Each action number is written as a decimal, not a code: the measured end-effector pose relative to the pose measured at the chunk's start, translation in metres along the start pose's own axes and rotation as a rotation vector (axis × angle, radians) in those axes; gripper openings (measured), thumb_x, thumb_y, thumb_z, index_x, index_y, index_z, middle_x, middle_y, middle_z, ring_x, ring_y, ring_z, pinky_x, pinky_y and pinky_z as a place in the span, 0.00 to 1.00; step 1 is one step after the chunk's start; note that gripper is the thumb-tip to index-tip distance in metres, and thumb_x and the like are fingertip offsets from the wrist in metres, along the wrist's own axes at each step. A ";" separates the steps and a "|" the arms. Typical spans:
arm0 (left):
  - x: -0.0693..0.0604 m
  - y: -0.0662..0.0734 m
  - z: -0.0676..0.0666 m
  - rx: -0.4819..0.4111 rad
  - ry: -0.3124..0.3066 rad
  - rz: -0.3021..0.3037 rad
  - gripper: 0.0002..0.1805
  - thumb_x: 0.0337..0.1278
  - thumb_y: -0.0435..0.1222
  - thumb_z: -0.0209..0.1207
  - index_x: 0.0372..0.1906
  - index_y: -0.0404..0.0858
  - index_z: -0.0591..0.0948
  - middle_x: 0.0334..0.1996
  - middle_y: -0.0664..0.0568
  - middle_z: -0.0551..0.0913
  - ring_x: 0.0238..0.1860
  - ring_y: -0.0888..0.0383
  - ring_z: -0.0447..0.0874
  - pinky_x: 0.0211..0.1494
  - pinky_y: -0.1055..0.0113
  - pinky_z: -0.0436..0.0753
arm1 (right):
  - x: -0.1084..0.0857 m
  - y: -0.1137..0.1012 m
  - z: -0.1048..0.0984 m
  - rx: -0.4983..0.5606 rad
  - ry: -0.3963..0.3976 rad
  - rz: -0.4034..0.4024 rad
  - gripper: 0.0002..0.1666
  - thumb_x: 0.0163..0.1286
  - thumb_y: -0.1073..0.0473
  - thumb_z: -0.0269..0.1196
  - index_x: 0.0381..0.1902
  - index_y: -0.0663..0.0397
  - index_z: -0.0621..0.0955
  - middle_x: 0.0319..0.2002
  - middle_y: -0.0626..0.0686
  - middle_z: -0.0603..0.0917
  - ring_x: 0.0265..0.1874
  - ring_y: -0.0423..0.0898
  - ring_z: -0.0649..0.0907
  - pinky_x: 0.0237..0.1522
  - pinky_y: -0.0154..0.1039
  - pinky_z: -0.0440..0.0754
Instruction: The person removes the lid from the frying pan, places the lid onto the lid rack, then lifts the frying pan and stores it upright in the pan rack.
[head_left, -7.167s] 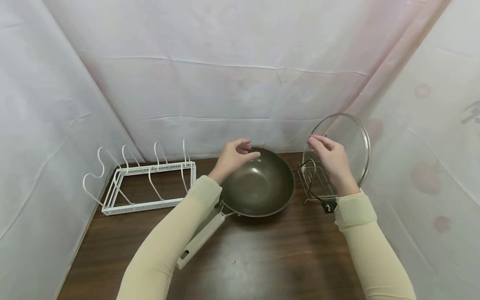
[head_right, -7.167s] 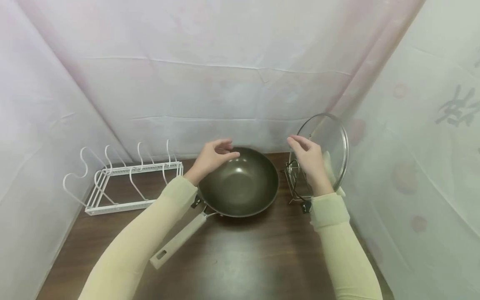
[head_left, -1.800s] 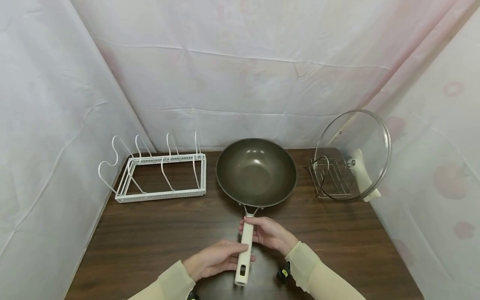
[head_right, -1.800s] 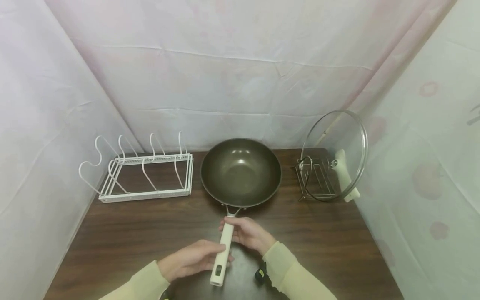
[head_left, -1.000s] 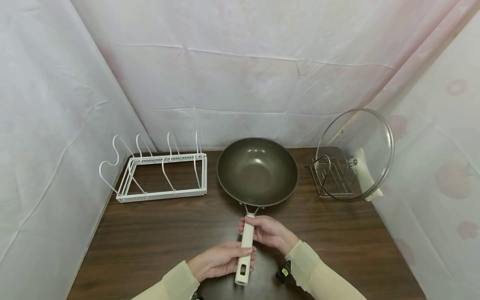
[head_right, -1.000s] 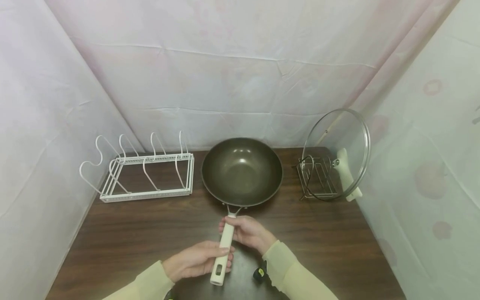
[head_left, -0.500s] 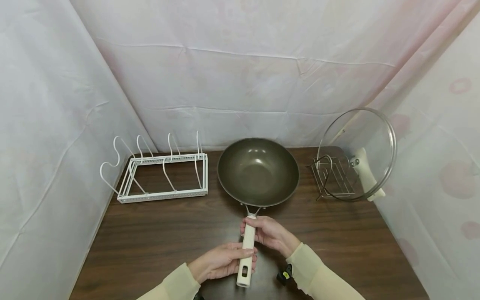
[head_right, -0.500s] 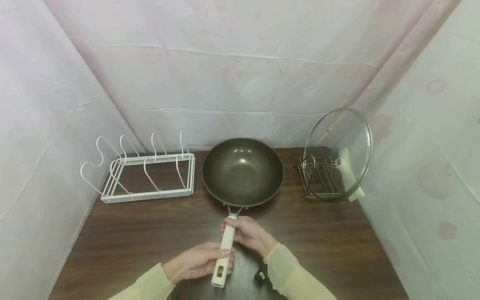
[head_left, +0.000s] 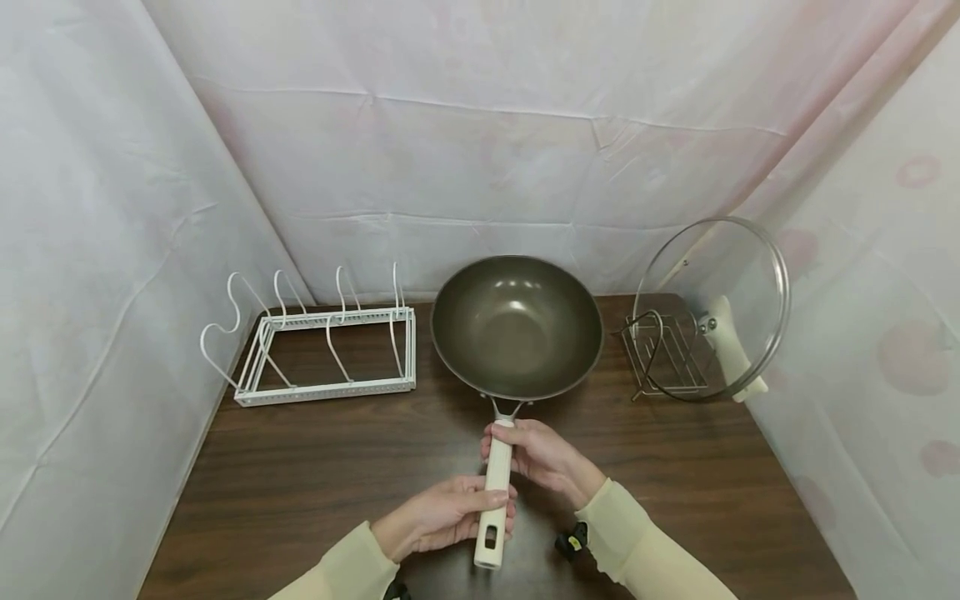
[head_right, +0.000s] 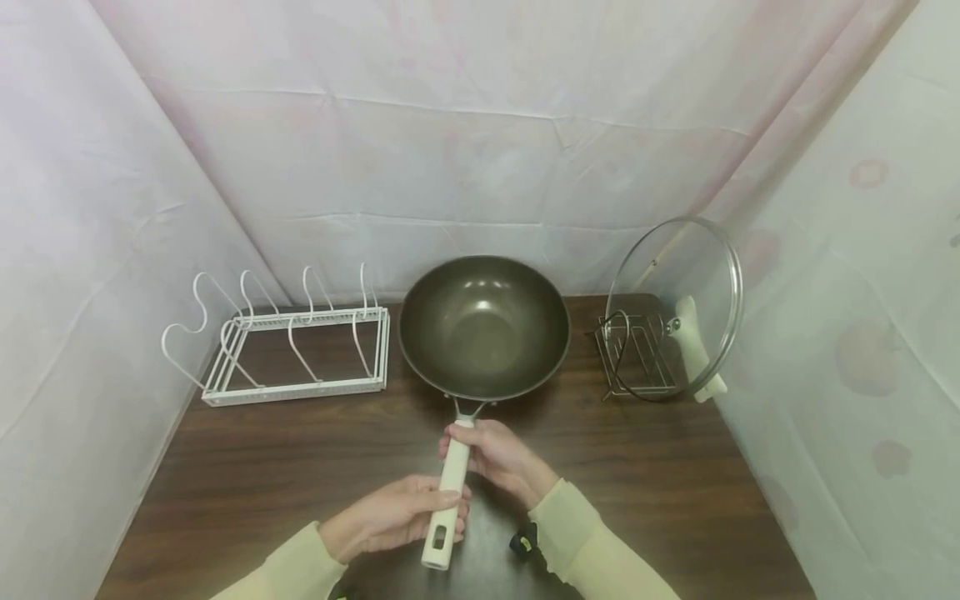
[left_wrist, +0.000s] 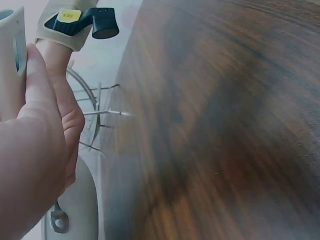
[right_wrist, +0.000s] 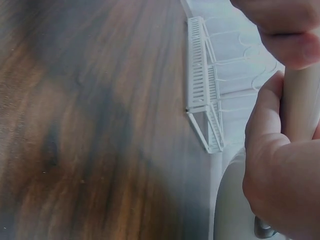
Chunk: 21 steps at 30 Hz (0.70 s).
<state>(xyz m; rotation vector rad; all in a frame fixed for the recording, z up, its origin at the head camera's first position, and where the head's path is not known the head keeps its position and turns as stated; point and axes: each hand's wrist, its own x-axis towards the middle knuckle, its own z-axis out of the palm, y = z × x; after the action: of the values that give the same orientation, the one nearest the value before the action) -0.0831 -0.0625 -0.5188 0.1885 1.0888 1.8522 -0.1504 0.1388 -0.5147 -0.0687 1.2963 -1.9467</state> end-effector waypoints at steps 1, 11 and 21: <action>0.000 0.001 0.001 0.003 -0.002 0.003 0.09 0.76 0.38 0.56 0.53 0.41 0.79 0.42 0.56 0.86 0.45 0.65 0.87 0.59 0.65 0.87 | -0.001 -0.002 0.001 0.000 0.000 -0.003 0.08 0.80 0.57 0.56 0.46 0.55 0.79 0.37 0.47 0.88 0.40 0.41 0.88 0.46 0.33 0.87; -0.003 0.013 0.010 0.047 0.017 0.045 0.08 0.77 0.37 0.55 0.52 0.41 0.79 0.40 0.56 0.87 0.44 0.64 0.88 0.55 0.67 0.88 | -0.005 -0.017 0.007 -0.029 -0.005 -0.040 0.08 0.80 0.57 0.57 0.47 0.53 0.80 0.37 0.45 0.89 0.40 0.39 0.88 0.47 0.32 0.87; -0.009 0.027 0.021 0.079 0.047 0.072 0.08 0.75 0.37 0.57 0.52 0.39 0.79 0.40 0.55 0.87 0.42 0.63 0.89 0.52 0.68 0.88 | -0.009 -0.035 0.017 -0.105 -0.010 -0.094 0.08 0.80 0.56 0.57 0.47 0.53 0.80 0.37 0.45 0.89 0.39 0.39 0.89 0.48 0.33 0.87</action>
<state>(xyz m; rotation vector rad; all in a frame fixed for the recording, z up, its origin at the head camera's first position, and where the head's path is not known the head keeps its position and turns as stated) -0.0846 -0.0609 -0.4838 0.2336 1.2026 1.8868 -0.1564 0.1370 -0.4755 -0.1941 1.4112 -1.9529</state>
